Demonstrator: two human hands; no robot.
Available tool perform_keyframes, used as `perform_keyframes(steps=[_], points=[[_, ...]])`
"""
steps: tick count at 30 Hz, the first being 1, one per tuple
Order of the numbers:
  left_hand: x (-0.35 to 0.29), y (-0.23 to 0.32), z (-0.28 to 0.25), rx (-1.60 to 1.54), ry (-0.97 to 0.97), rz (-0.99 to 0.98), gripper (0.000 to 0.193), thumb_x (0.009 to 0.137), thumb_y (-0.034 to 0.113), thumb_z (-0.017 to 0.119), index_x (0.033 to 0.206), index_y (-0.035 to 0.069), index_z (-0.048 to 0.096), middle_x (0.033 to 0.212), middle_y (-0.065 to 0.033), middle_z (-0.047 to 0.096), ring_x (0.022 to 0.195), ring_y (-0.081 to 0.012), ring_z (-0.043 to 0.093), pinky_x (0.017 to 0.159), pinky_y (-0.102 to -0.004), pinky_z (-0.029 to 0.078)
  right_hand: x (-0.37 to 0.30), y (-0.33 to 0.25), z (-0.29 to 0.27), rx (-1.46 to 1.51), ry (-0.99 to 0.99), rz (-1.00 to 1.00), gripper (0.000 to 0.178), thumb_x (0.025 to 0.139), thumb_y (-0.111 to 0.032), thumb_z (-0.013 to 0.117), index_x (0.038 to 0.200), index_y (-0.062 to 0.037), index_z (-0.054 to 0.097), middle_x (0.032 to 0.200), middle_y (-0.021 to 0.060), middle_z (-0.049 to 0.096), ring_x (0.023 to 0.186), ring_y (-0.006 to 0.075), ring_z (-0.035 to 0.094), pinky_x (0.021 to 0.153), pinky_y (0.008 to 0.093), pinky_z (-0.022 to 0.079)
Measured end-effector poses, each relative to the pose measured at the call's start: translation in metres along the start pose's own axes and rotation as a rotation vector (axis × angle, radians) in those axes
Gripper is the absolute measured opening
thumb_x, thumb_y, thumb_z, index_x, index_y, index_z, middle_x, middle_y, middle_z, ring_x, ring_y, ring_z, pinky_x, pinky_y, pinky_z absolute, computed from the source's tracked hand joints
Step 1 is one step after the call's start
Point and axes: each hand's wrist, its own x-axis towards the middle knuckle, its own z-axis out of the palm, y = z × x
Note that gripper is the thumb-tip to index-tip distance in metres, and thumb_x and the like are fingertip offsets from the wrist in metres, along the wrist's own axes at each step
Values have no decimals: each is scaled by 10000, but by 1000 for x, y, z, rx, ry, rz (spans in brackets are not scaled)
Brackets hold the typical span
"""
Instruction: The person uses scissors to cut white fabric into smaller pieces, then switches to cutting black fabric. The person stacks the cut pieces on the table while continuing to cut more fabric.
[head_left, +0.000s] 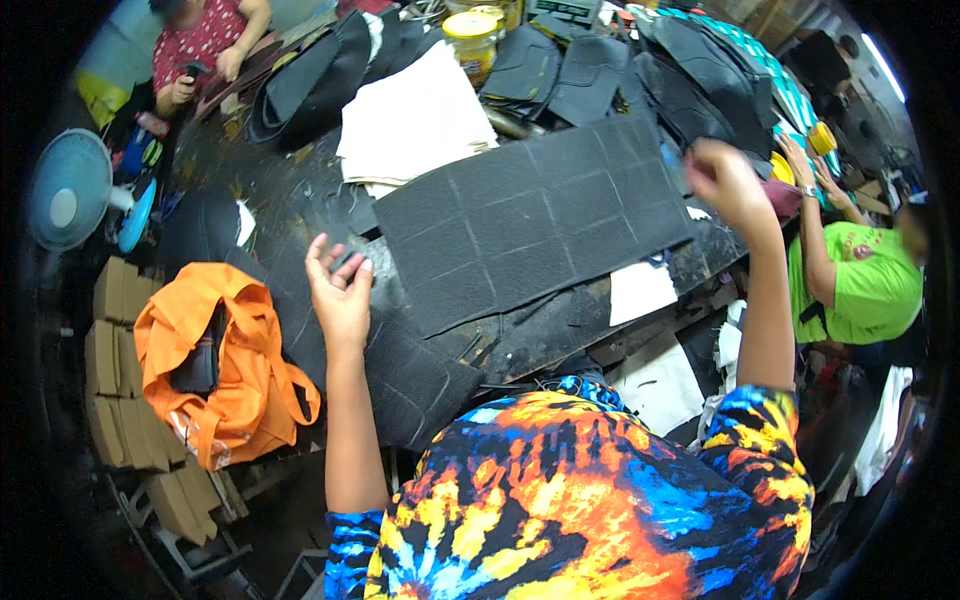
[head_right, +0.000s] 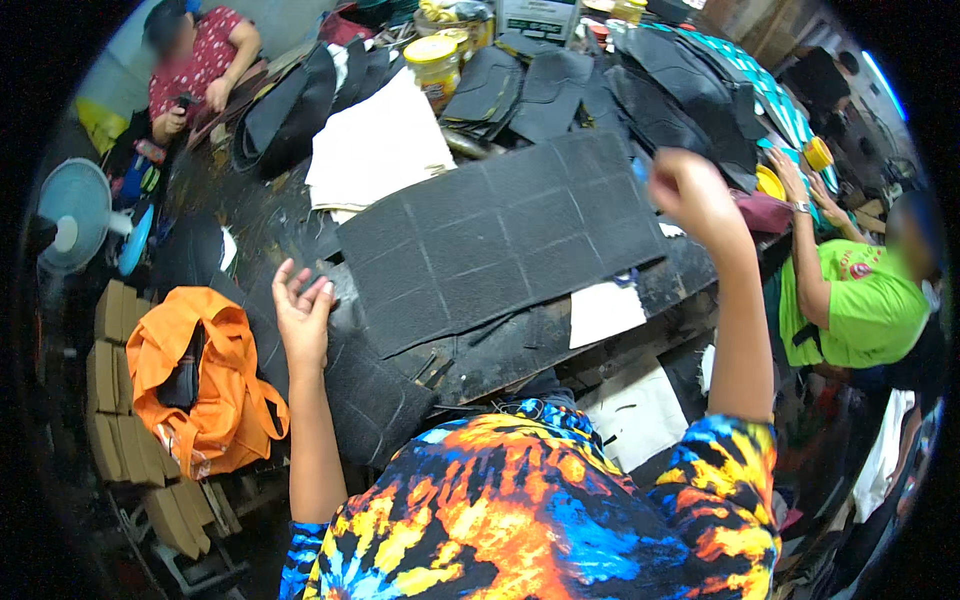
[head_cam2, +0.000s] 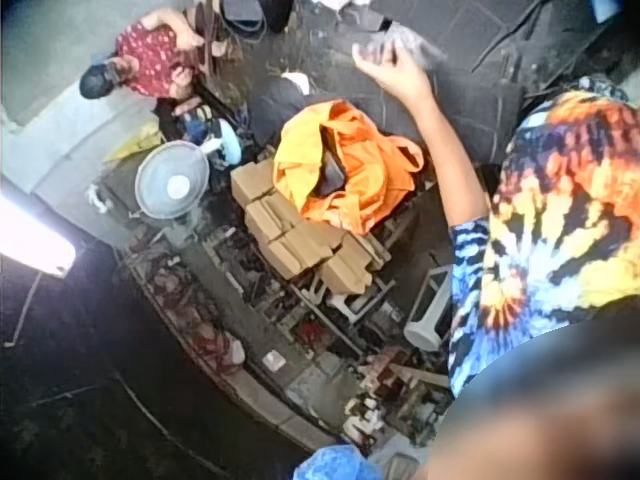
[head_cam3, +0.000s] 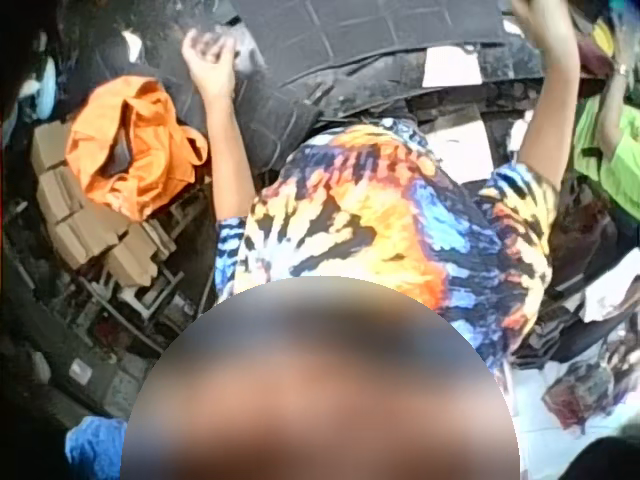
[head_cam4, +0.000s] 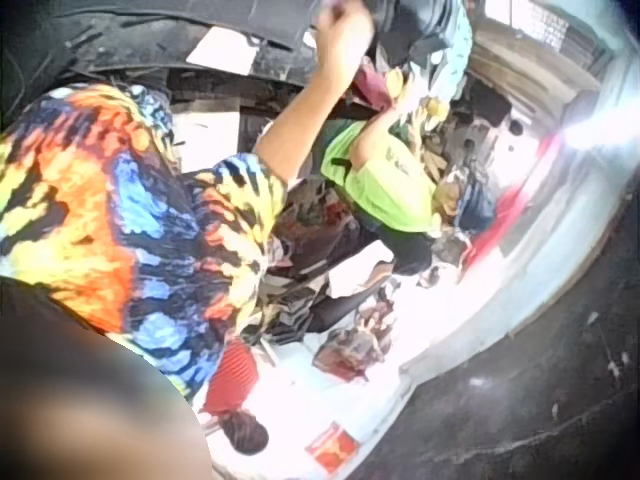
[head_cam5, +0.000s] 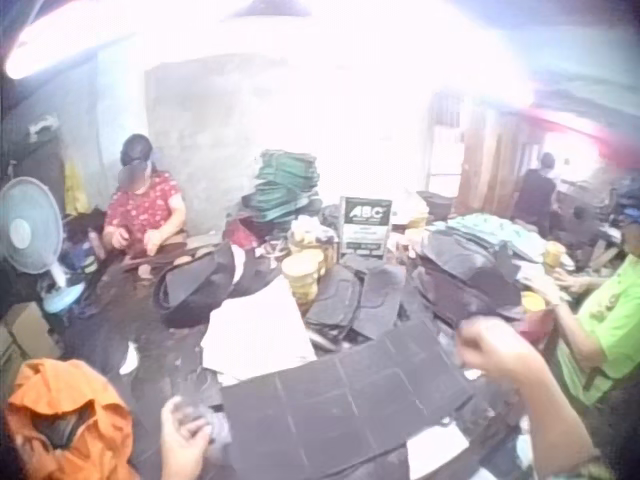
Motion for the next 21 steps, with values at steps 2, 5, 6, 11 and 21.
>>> perform_keyframes(steps=[2, 5, 6, 11, 21], points=[[-11, 2, -7, -89, -28, -103, 661, 912, -16, 651, 1461, 82, 297, 1248, -185, 517, 1047, -191, 624, 820, -283, 555, -37, 6, 34, 208, -189, 98, 347, 763, -146, 765, 1036, 37, 654, 1005, 157, 648, 902, 294, 657, 829, 359, 526], [-16, 8, -6, -78, -162, -136, 669, 906, 4, 670, 1458, 65, 297, 1205, -185, 564, 1021, -187, 629, 826, -292, 547, -59, -3, 83, 182, 223, -36, 468, 755, -109, 771, 1182, 22, 633, 1116, 177, 628, 1055, 287, 637, 937, 372, 507], [-16, 10, -2, -103, -211, -138, 670, 899, 1, 674, 1453, 62, 302, 1221, -191, 564, 1011, -185, 629, 840, -298, 542, -58, -4, 93, 245, 279, -57, 477, 754, -110, 772, 1192, 15, 630, 1127, 178, 624, 1063, 284, 631, 940, 371, 502], [-20, 21, 8, -232, -234, -205, 581, 894, 21, 683, 1400, 79, 402, 1212, -142, 595, 988, -138, 618, 826, -250, 513, -53, 15, 107, 361, 440, 148, 456, 835, -261, 756, 1189, 1, 638, 1083, 173, 644, 955, 274, 649, 853, 365, 512], [-39, 31, 34, -149, -351, 4, 468, 859, -85, 664, 1315, -15, 587, 1236, -63, 602, 1046, -100, 592, 771, -187, 470, -31, 35, 115, 441, 406, 340, 455, 736, -355, 855, 896, 13, 640, 865, 120, 659, 790, 239, 636, 730, 364, 511]])
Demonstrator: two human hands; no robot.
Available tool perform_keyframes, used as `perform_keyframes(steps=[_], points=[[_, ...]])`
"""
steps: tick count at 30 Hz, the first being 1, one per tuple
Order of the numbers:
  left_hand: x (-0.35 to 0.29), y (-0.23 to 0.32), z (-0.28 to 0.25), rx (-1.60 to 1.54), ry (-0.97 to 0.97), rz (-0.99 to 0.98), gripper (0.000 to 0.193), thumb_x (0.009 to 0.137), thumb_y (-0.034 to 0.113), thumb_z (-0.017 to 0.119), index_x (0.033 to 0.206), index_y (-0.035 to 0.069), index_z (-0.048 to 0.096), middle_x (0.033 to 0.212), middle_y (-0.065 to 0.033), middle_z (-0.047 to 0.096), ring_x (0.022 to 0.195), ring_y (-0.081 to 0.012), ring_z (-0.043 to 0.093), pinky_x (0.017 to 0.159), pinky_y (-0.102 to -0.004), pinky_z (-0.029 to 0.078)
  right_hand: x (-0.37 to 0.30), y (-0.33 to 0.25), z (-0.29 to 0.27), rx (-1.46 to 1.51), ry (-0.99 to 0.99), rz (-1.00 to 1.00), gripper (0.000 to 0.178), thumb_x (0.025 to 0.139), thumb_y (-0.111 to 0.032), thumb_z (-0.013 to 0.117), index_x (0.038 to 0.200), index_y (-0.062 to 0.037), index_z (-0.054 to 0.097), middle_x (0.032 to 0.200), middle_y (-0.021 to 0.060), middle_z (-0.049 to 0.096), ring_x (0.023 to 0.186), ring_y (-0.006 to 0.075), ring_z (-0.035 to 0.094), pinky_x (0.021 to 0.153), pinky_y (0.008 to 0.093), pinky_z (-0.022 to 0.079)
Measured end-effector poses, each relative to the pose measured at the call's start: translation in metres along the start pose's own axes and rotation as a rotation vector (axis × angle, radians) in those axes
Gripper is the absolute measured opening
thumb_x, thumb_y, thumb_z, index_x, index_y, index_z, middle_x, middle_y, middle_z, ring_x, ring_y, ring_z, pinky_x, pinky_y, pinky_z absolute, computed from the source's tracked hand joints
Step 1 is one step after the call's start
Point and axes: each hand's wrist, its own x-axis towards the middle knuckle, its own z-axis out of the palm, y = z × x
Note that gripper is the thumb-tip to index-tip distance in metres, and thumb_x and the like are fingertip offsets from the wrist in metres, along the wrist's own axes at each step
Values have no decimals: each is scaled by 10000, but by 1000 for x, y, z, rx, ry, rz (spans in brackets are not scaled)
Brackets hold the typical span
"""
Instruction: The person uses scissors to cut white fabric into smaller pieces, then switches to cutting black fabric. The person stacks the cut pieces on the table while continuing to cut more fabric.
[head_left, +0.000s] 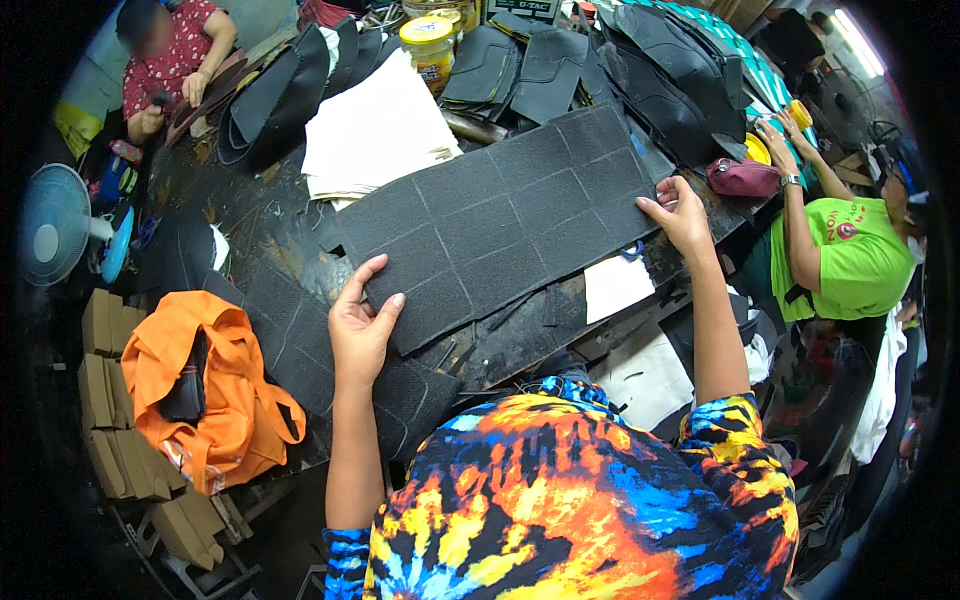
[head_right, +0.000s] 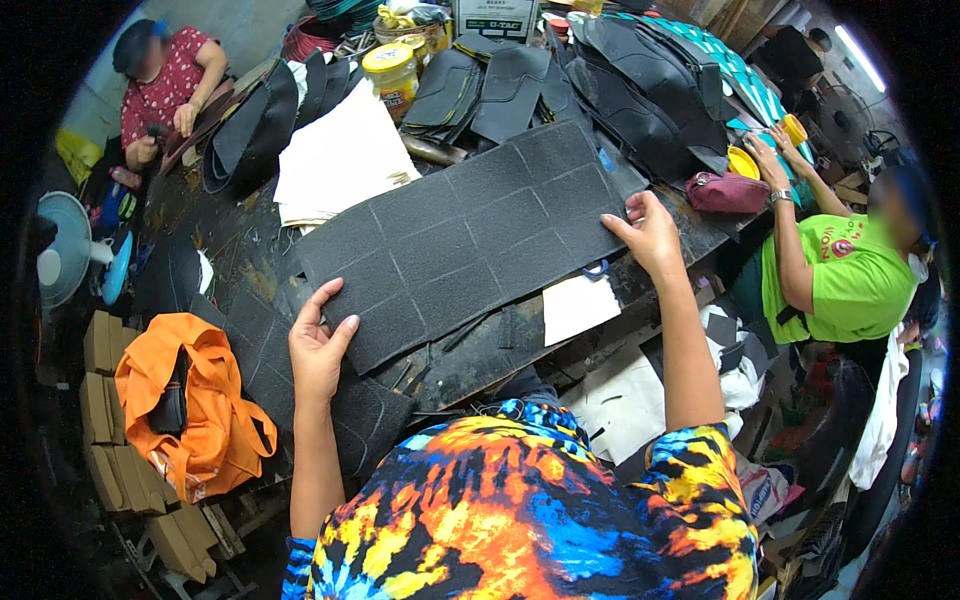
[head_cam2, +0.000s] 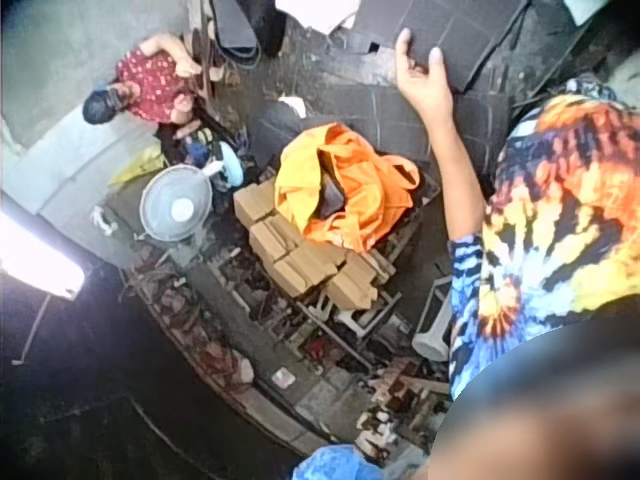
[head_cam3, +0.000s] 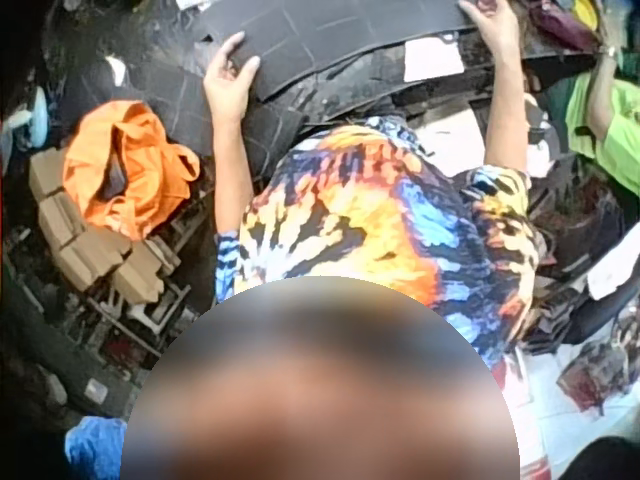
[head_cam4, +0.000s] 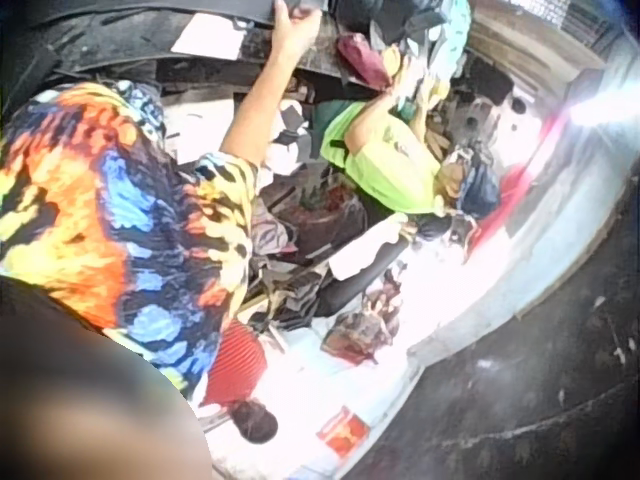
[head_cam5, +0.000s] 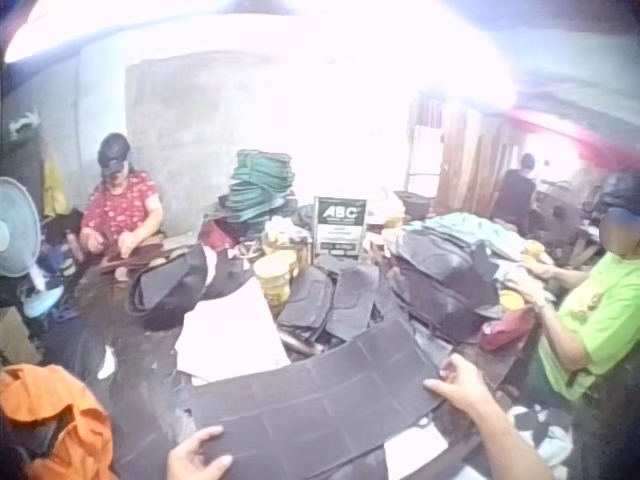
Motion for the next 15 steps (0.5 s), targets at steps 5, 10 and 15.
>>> perform_keyframes(steps=[5, 10, 15], points=[[1, 7, 3, 337, 79, 32, 483, 816, -61, 700, 1290, -2, 626, 1126, -19, 649, 784, -37, 514, 643, -170, 391, -1, -5, 4, -229, 73, -64, 497, 737, -384, 854, 917, 17, 620, 948, 152, 638, 888, 308, 625, 826, 382, 501], [14, 15, 5, 422, 99, 321, 469, 817, -59, 700, 1278, -21, 623, 1132, -20, 654, 854, -44, 553, 703, -183, 432, 23, -14, -22, 557, -59, -87, 323, 856, -274, 785, 932, -7, 621, 949, 75, 662, 898, 189, 629, 846, 346, 503], [44, 18, 18, 9, 46, 137, 493, 876, -90, 637, 1354, -65, 524, 1308, -142, 556, 1130, -158, 577, 951, -260, 481, 39, -28, -59, 1813, -490, -10, 269, 926, -206, 650, 1116, -17, 637, 1127, 104, 694, 1024, 195, 659, 942, 344, 513]])
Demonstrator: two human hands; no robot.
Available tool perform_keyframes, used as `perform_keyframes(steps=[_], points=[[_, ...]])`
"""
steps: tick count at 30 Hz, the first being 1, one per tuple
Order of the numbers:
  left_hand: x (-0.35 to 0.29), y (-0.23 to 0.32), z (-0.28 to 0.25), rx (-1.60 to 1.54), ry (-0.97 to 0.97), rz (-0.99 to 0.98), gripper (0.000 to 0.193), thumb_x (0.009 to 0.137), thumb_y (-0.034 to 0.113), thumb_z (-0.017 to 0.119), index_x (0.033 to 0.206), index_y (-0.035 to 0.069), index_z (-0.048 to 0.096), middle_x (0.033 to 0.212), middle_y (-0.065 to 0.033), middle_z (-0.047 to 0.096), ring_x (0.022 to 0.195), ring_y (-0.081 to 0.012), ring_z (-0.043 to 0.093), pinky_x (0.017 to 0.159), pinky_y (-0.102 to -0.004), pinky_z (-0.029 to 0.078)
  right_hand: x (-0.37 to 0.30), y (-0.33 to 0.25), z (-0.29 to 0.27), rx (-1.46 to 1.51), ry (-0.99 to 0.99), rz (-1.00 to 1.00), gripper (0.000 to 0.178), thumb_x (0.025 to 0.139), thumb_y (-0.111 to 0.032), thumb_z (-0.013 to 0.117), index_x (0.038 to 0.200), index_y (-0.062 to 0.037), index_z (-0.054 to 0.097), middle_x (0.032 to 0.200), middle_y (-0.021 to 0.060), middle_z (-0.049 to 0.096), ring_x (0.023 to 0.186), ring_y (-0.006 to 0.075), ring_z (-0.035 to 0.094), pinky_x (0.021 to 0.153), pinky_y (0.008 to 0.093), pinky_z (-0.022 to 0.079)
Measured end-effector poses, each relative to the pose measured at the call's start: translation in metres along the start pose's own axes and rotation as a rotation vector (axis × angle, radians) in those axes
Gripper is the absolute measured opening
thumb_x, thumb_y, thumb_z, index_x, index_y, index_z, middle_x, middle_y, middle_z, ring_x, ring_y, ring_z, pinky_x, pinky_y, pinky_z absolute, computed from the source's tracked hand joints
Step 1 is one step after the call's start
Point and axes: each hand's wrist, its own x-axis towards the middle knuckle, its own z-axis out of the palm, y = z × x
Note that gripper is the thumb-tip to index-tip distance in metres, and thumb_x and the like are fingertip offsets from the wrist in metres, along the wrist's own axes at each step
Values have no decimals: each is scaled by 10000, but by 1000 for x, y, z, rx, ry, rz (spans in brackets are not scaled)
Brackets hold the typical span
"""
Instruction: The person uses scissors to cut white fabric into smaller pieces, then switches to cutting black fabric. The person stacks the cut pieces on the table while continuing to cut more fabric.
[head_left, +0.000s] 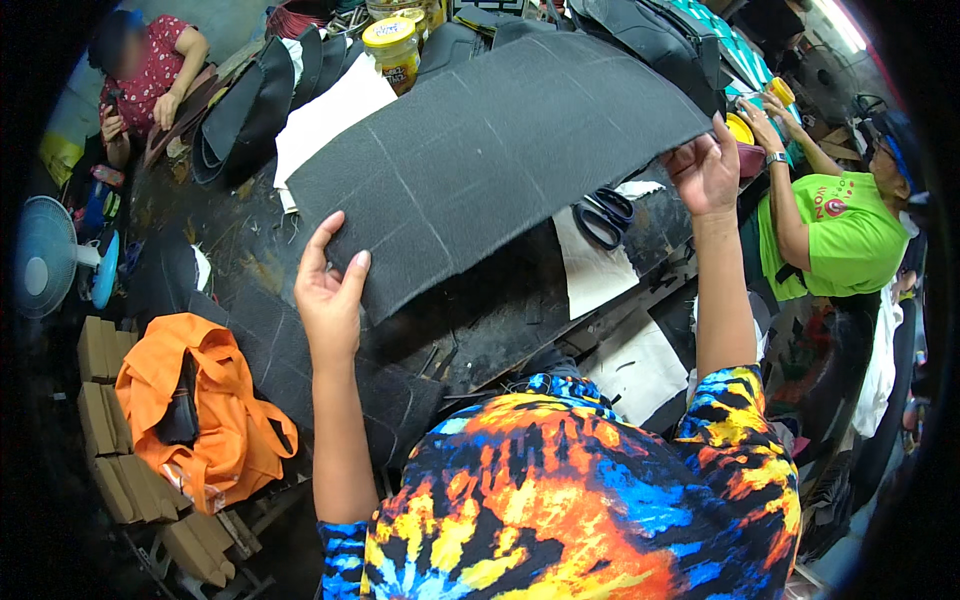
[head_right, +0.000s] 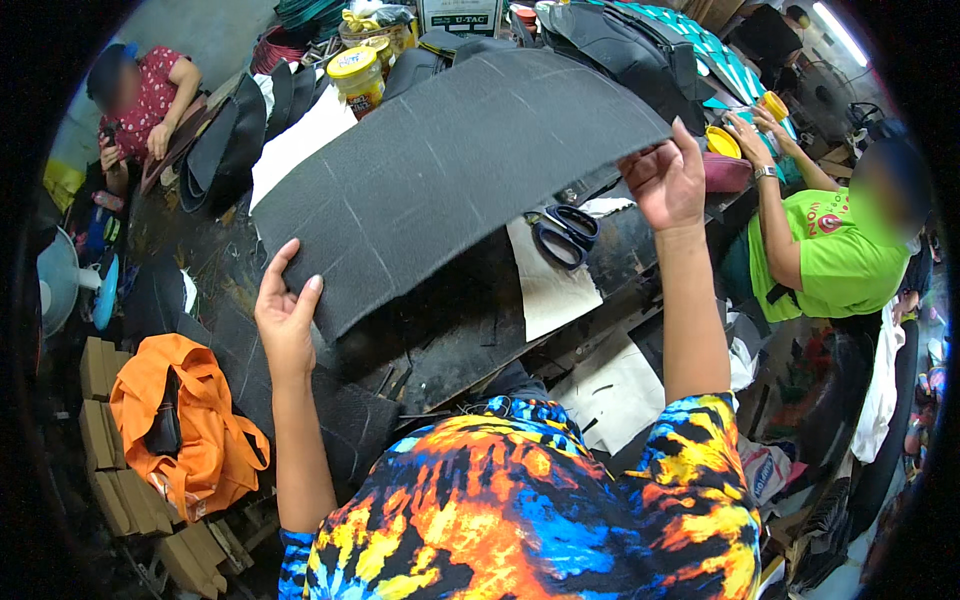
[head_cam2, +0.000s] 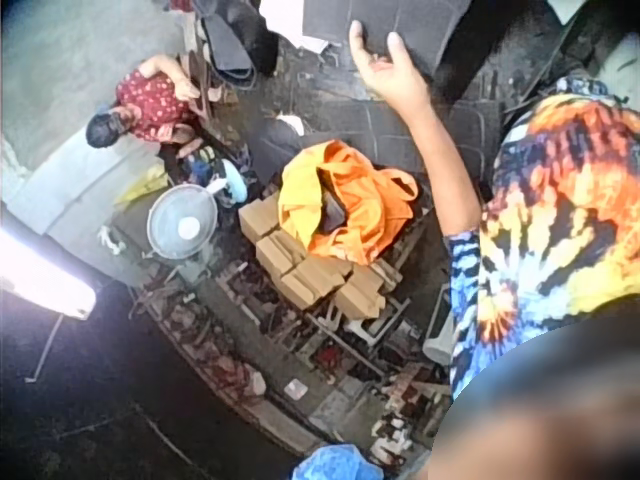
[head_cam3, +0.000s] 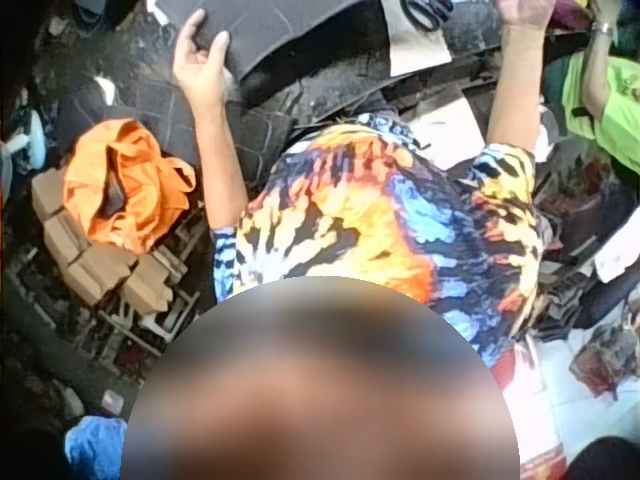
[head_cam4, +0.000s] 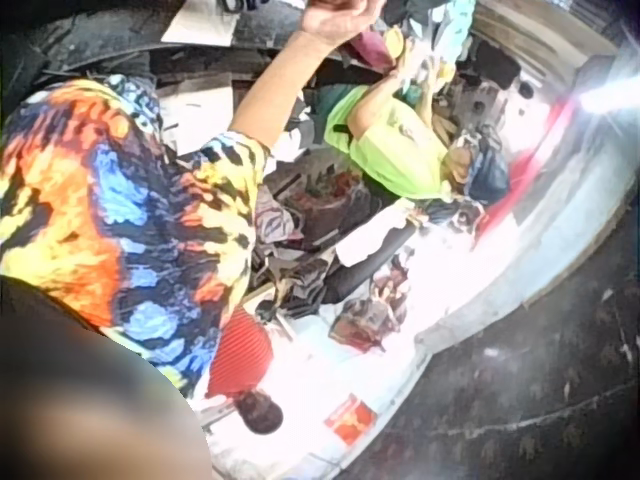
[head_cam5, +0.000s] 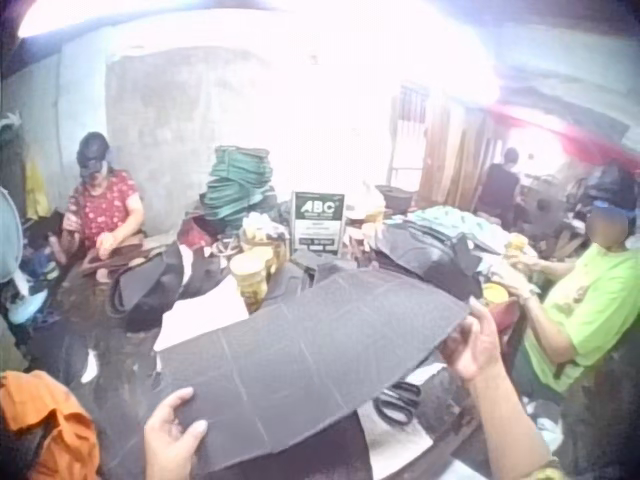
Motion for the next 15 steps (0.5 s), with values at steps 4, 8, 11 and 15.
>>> perform_keyframes(steps=[4, 8, 11, 15], points=[[15, -18, 5, -89, 46, -147, 506, 880, -90, 635, 1369, -49, 512, 1332, -164, 542, 1180, -197, 566, 1001, -296, 477, -27, 51, 3, -985, 197, 100, 326, 831, -97, 636, 1143, -2, 620, 1147, 144, 643, 1110, 296, 607, 959, 391, 484], [6, -30, -4, -235, 62, -105, 599, 912, -68, 592, 1470, -1, 386, 1402, -187, 475, 1191, -190, 542, 996, -290, 464, -54, 83, 14, -2033, 5, -233, 428, 805, -132, 692, 1201, -1, 597, 1128, 190, 629, 1077, 359, 606, 951, 409, 479], [-4, -32, -9, -332, 86, -164, 566, 938, -16, 570, 1475, 54, 403, 1403, -182, 466, 1060, -127, 525, 928, -256, 440, -48, 80, 27, -2138, 82, -48, 379, 784, -112, 688, 1141, -9, 618, 1021, 169, 622, 1009, 359, 619, 891, 435, 495], [-12, -35, -2, -248, 73, -130, 403, 944, 17, 610, 1344, 23, 564, 1251, -69, 599, 1121, -104, 526, 982, -259, 402, -48, 76, 44, -2106, 38, -23, 387, 765, -106, 684, 1134, -6, 623, 1006, 175, 624, 974, 361, 626, 873, 437, 501]])
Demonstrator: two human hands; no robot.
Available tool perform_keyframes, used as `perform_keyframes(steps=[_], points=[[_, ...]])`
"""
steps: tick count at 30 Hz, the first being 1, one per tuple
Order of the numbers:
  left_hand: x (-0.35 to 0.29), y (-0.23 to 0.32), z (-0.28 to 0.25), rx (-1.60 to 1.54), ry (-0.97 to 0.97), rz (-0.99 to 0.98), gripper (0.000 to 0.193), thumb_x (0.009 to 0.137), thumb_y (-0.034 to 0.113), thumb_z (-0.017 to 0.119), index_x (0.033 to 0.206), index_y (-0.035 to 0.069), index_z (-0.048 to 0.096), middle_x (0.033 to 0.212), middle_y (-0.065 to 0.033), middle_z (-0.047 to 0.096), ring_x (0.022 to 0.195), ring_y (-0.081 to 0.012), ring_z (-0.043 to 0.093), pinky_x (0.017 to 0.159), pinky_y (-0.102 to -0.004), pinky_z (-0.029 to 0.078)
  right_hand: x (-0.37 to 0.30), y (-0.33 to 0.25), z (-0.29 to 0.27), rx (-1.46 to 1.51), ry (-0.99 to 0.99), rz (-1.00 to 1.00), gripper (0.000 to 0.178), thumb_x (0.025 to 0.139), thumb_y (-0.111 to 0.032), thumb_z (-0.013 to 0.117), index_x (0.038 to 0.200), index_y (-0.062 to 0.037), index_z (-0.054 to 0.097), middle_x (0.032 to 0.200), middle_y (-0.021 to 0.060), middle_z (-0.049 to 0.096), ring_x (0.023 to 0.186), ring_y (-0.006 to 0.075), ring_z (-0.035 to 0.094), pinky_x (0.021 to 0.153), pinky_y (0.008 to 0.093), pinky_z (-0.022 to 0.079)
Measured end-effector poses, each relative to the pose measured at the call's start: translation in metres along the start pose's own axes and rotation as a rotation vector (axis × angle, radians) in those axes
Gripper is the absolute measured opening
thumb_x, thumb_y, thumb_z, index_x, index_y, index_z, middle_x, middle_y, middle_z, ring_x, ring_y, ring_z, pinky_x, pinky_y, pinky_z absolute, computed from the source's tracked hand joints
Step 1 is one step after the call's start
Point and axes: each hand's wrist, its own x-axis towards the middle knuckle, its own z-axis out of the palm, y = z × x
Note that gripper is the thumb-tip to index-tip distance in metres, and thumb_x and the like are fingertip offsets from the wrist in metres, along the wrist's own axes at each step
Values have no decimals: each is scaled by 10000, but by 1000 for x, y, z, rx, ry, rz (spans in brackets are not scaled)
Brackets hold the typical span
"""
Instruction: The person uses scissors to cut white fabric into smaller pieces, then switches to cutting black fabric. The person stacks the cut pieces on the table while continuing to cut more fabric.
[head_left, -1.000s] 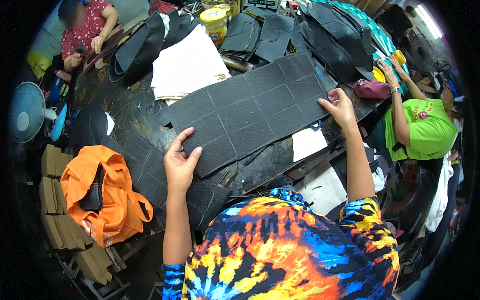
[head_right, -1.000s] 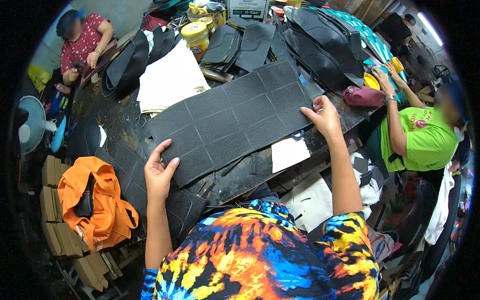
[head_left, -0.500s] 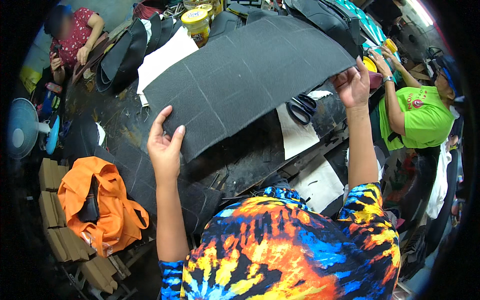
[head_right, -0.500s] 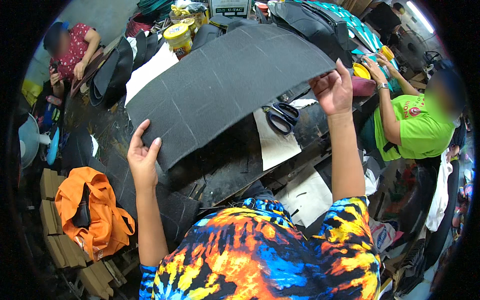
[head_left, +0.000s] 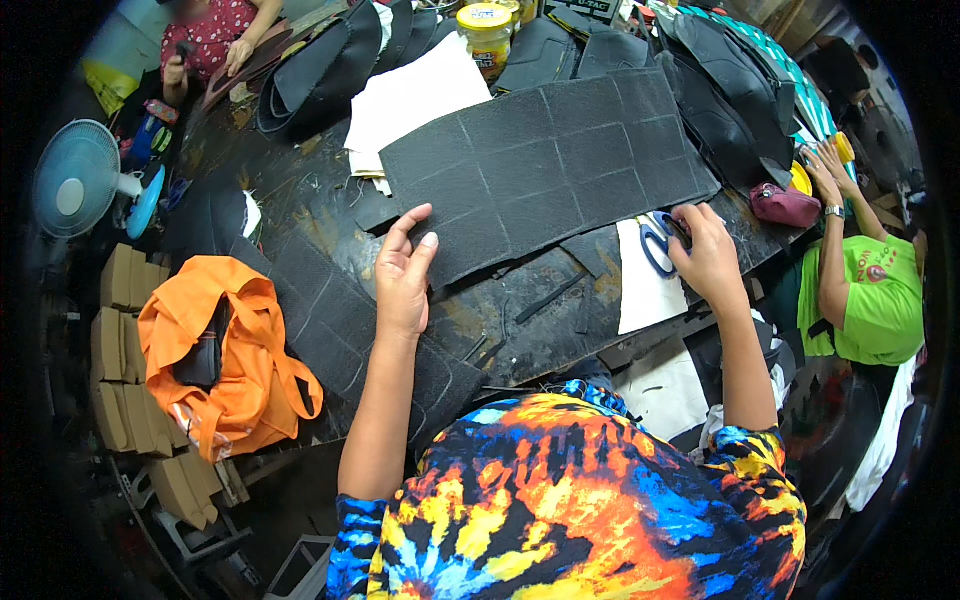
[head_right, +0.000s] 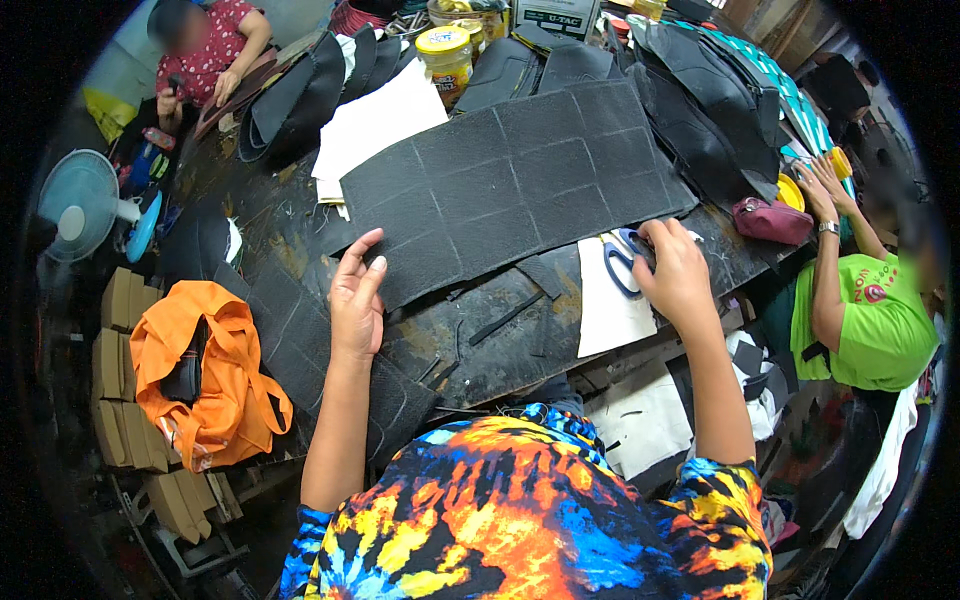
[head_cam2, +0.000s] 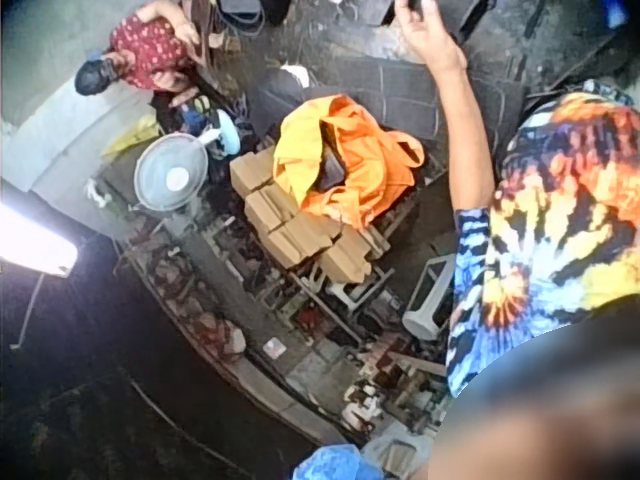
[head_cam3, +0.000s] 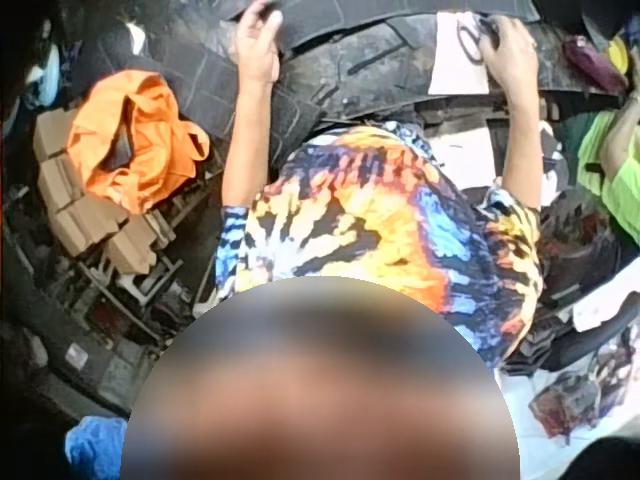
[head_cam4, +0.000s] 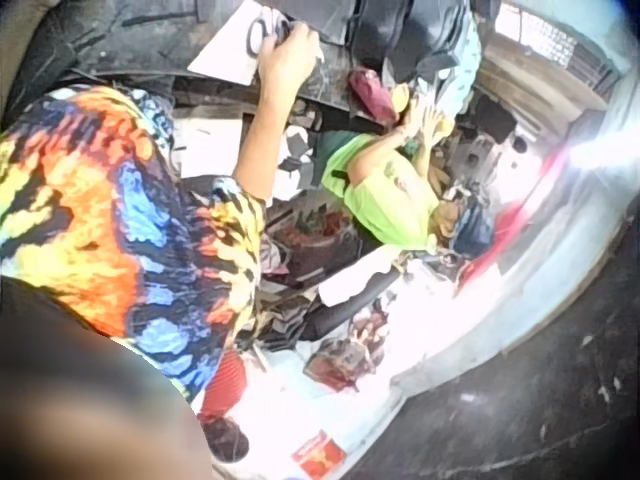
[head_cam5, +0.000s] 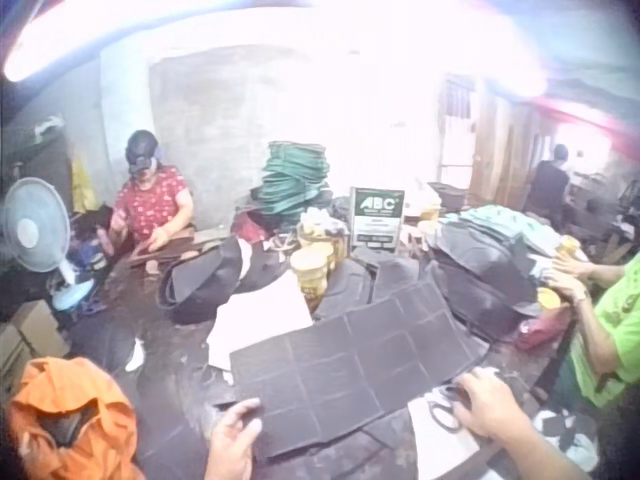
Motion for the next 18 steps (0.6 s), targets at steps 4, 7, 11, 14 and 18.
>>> perform_keyframes(steps=[4, 7, 11, 14, 18], points=[[2, 0, 4, -111, 29, 4, 379, 963, 67, 612, 1338, 32, 574, 1197, -42, 626, 1126, -99, 534, 988, -247, 392, -6, -5, 2, -63, -114, 8, 441, 732, -135, 700, 1135, 29, 627, 980, 190, 631, 937, 362, 635, 863, 434, 507], [10, 2, 5, -43, 105, -8, 362, 964, 89, 619, 1321, 32, 593, 1192, -41, 640, 1099, -96, 548, 987, -248, 392, 5, 0, -2, 40, -215, 57, 446, 730, -141, 703, 1134, 36, 640, 961, 202, 643, 928, 363, 641, 865, 429, 508], [16, 7, 10, 83, 62, -35, 333, 949, 110, 650, 1271, 27, 634, 1215, -45, 649, 1076, -105, 568, 994, -263, 399, 13, 15, -24, 123, -313, 8, 387, 733, -150, 709, 1065, 45, 668, 952, 213, 688, 891, 363, 671, 828, 431, 519], [16, 8, 11, 169, 45, -86, 336, 915, 106, 700, 1235, 14, 655, 1185, -49, 659, 1073, -116, 583, 973, -272, 438, 8, 25, -40, -39, -333, 25, 308, 716, -200, 752, 920, 24, 693, 863, 211, 691, 838, 377, 672, 783, 441, 518], [14, 6, 15, 155, -6, -82, 403, 839, 12, 751, 1226, 4, 643, 1157, -78, 648, 1083, -157, 599, 936, -278, 493, -14, 41, -65, -62, -380, 75, 299, 670, -213, 802, 787, 13, 645, 728, 185, 635, 690, 348, 626, 665, 410, 492]])
